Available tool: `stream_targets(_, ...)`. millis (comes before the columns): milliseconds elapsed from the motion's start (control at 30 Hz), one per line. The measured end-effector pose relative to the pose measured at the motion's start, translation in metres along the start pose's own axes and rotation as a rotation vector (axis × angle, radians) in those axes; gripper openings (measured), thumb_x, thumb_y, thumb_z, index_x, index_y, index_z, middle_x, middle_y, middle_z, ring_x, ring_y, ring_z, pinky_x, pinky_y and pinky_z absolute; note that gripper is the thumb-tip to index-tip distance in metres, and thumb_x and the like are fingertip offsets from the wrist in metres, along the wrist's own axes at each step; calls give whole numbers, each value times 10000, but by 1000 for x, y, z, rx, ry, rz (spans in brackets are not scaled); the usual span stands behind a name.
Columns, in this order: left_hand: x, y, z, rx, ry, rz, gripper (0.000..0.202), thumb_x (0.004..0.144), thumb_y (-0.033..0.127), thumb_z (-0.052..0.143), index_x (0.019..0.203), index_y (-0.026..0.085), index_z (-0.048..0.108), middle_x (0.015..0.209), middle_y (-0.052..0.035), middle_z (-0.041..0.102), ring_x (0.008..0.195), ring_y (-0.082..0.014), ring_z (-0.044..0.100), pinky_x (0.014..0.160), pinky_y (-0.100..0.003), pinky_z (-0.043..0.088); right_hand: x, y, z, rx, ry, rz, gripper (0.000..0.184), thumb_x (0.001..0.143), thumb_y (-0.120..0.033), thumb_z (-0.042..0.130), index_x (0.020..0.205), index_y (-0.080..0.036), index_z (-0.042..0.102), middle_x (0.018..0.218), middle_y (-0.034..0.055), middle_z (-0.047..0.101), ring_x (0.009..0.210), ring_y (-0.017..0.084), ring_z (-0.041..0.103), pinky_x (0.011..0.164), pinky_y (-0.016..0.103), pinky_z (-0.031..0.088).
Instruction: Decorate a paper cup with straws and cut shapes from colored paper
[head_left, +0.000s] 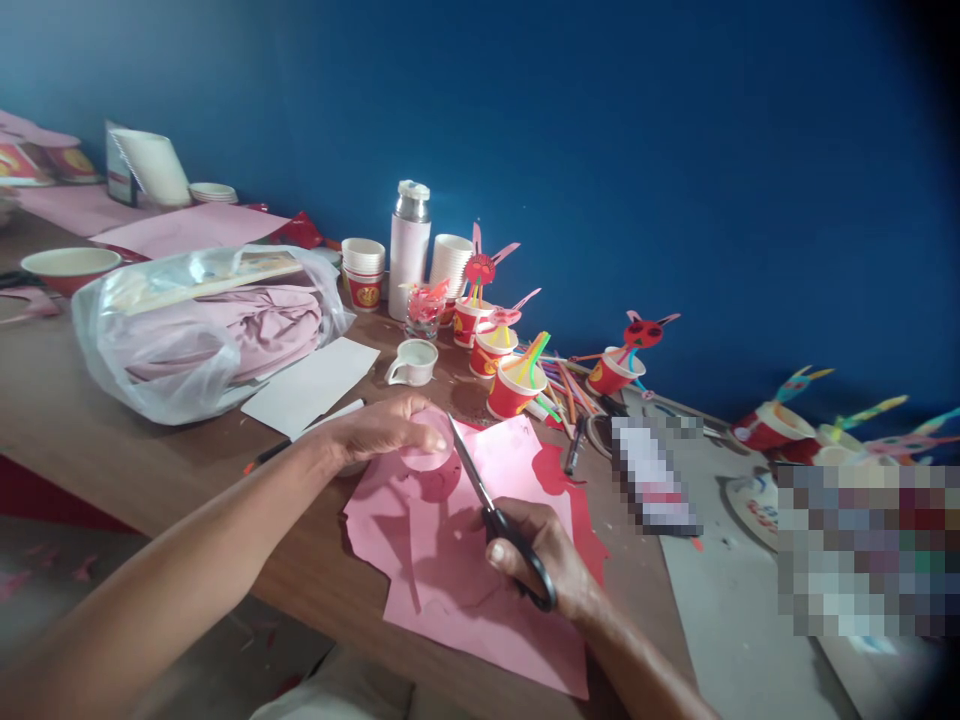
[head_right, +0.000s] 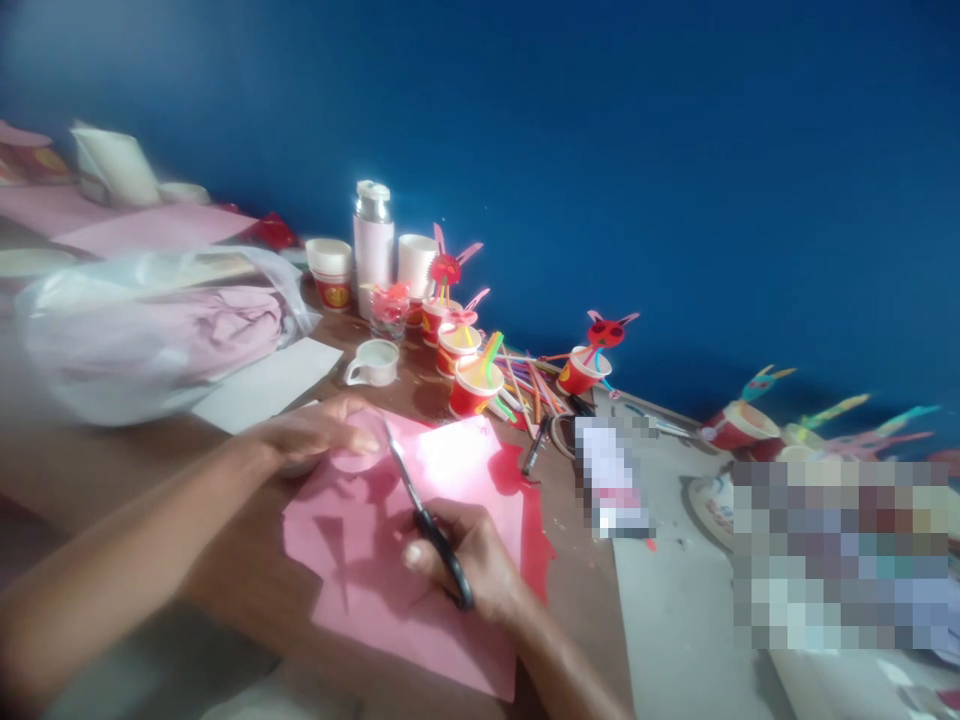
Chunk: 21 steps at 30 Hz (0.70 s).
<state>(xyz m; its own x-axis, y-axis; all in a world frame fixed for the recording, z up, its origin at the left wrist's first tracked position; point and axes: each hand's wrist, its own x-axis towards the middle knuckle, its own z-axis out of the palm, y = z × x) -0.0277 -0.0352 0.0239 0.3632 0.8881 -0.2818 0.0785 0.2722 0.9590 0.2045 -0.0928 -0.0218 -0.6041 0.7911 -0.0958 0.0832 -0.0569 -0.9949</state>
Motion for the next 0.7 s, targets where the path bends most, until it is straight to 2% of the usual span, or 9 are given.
stream_targets(300,2,0,-5,51,-87,22,101,564,215,671,636,165,621,520,21,530,453,-86,444,421,-209,346,0,-1,0,-22,8,18,369,742,-428,654,966,-135,654,598,-27,483,434,51,441,382,151,308)
stream_targets(467,2,2,-7,40,-178,38,76,592,206,651,625,150,612,507,27,520,428,-67,402,405,-199,319,0,-2,-1,-42,-1,13,361,730,-418,669,955,-136,657,618,-24,490,439,49,440,390,153,317)
stream_targets(700,1,2,-1,21,-91,84,101,617,221,654,658,153,591,598,5,569,523,-98,483,478,-220,385,1,3,-2,-35,28,-8,364,749,-423,650,959,-126,649,548,-37,464,422,49,411,388,158,294)
